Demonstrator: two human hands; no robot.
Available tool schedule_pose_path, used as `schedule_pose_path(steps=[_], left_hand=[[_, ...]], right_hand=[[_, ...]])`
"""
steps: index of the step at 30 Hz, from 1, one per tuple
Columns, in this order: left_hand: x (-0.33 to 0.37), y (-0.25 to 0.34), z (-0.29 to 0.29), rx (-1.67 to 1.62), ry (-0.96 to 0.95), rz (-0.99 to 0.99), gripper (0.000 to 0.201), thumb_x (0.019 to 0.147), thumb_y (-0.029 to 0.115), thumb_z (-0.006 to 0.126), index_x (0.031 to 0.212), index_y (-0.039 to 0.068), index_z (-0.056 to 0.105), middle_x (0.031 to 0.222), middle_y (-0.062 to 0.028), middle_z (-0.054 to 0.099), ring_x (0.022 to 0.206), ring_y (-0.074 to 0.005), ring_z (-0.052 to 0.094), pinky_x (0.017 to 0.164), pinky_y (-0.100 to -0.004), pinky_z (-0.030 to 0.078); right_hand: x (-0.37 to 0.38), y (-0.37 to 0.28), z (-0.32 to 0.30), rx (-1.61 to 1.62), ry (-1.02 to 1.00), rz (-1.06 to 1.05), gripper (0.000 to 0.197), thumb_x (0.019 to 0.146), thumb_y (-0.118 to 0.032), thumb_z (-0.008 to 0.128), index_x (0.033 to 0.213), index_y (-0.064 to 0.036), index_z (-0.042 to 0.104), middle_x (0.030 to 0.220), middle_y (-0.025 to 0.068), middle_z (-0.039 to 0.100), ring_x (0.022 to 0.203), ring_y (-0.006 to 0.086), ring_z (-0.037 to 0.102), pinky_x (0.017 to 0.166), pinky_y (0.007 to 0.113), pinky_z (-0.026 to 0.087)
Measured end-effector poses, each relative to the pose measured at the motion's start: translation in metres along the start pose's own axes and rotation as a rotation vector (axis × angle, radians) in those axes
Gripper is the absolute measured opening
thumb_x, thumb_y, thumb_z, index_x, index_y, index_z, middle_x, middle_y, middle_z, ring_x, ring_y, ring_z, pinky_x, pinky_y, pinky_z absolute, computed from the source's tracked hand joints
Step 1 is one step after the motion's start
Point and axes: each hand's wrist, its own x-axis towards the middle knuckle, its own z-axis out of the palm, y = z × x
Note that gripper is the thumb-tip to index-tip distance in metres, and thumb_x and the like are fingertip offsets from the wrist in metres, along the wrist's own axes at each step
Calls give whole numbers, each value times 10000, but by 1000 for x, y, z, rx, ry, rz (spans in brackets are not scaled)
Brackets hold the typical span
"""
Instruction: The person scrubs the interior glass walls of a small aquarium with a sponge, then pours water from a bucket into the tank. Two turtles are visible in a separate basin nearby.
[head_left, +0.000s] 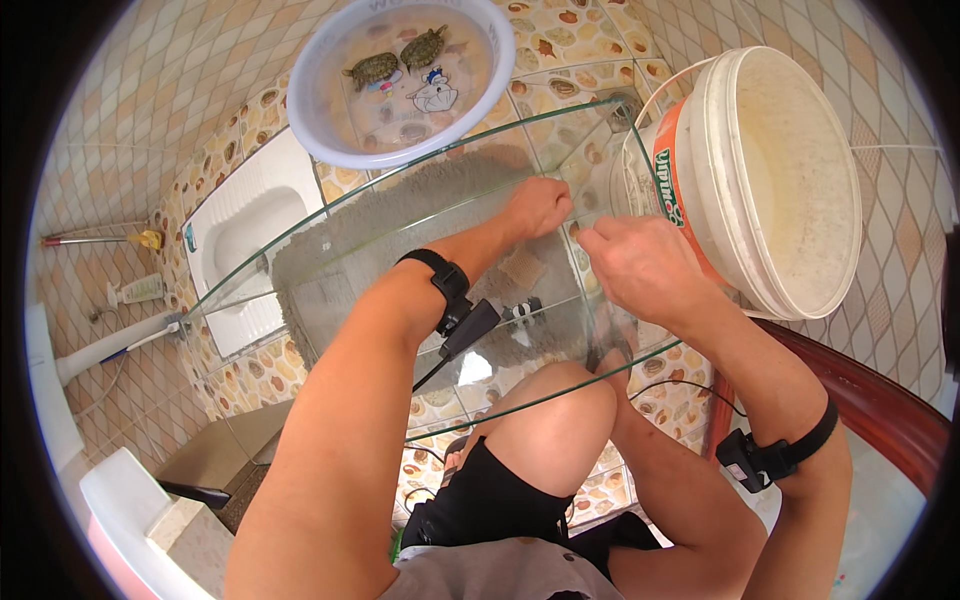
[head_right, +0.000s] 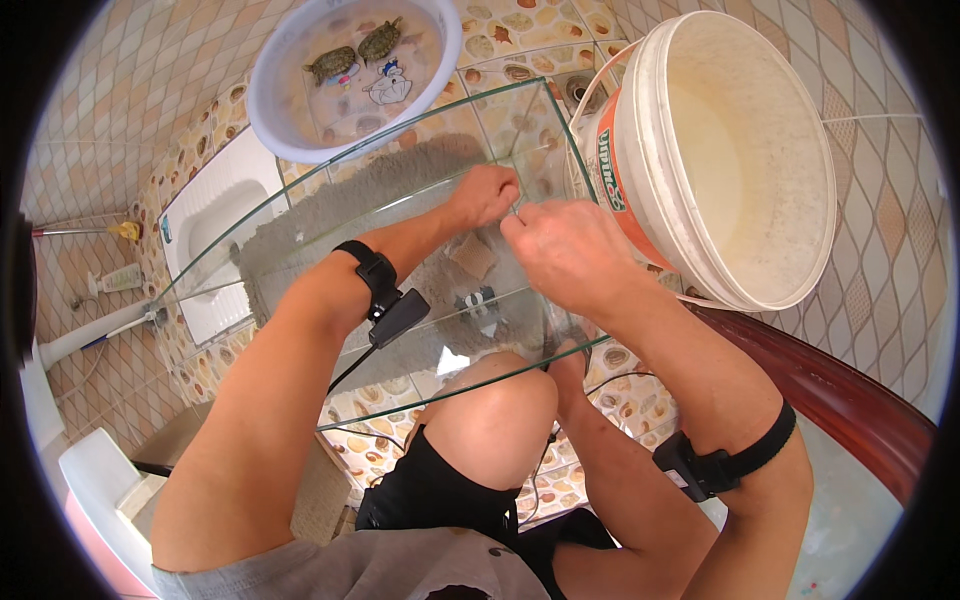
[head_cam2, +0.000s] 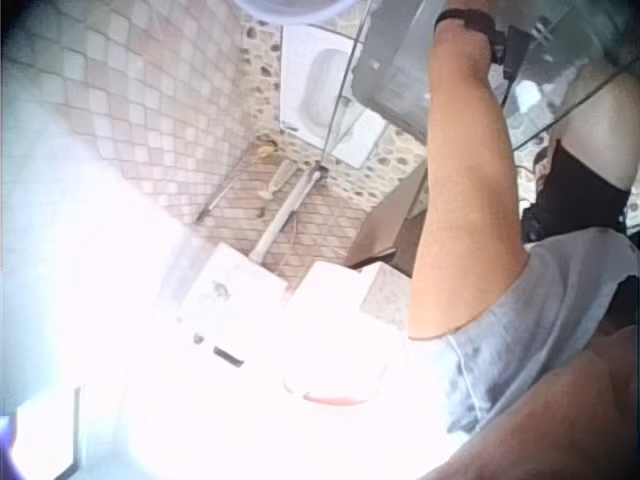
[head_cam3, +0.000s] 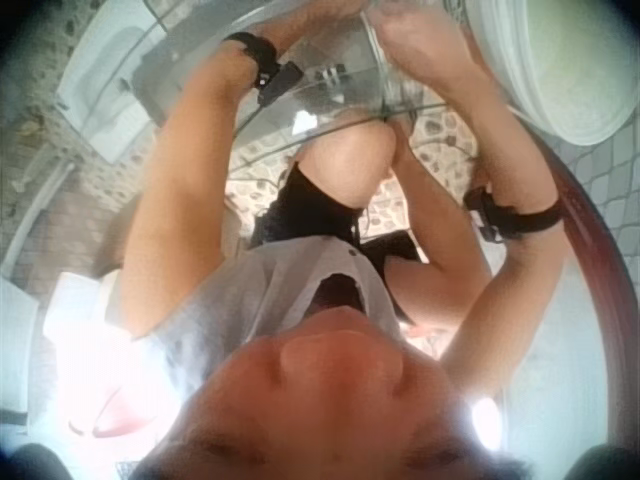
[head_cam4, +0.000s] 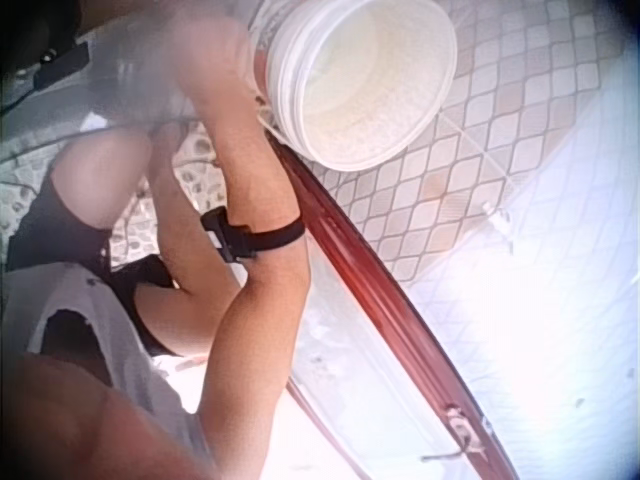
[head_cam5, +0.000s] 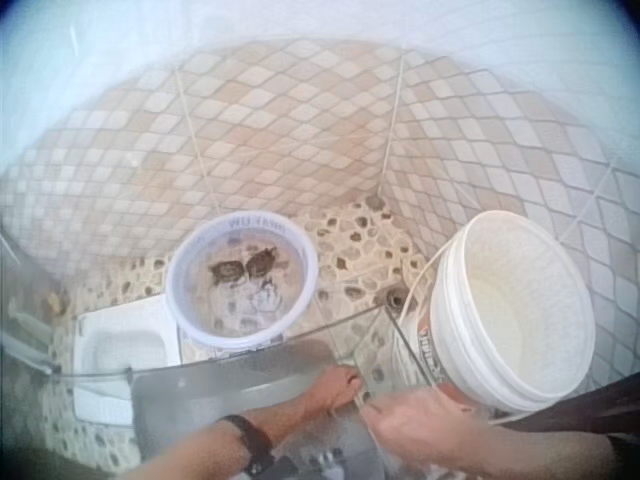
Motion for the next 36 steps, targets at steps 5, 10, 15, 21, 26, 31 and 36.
schedule_pose_path(steps=[5,10,15,21,26,31,36], left_hand=[[7,3,28,-611,344,-370,369,849,177,555,1146,8,693,1036,-244,719,878,-395,693,824,-423,532],[12,3,38,154,273,-331,570,893,151,562,1447,23,523,1030,-218,729,928,-348,720,830,-431,539],[-38,-26,-9,544,-107,-139,703,925,197,598,1543,14,318,986,-218,732,903,-362,726,771,-502,557],[-134,-38,-60,578,-195,-472,388,956,162,542,1312,21,480,873,-196,734,781,-417,715,650,-547,551],[-130,-22,-41,523,-209,359,345,944,214,557,1194,-24,544,1201,-230,679,1077,-373,677,851,-484,560],[-124,-5,-3,920,-317,474,585,972,269,546,1433,-84,471,1535,-242,455,1447,-375,406,1151,-467,388],[-40,-12,-1,860,-92,335,675,985,328,547,1499,-89,412,1593,-266,368,1482,-408,341,1201,-452,320]], right_hand=[[0,-4,-4,-12,-34,2,38,781,-75,649,797,-48,627,776,109,651,746,301,696,644,423,569],[3,-5,-6,-39,-32,-12,45,806,-88,648,809,-55,617,760,102,622,734,308,678,633,428,557],[1,-2,-1,-3,-23,0,53,833,-72,659,844,-59,609,742,96,591,708,314,655,606,439,533],[0,-2,0,5,10,-10,48,838,-70,664,860,-57,624,730,96,594,714,307,662,626,443,540],[2,-4,-3,-12,-42,7,42,802,-68,631,837,-45,632,801,109,655,783,315,694,679,439,574],[1,-2,-2,-17,-19,-3,42,814,-75,642,842,-50,625,771,104,633,760,309,682,653,436,555],[2,-2,-2,-24,-46,-7,38,787,-64,633,820,-51,619,769,105,640,761,303,690,641,432,564]])
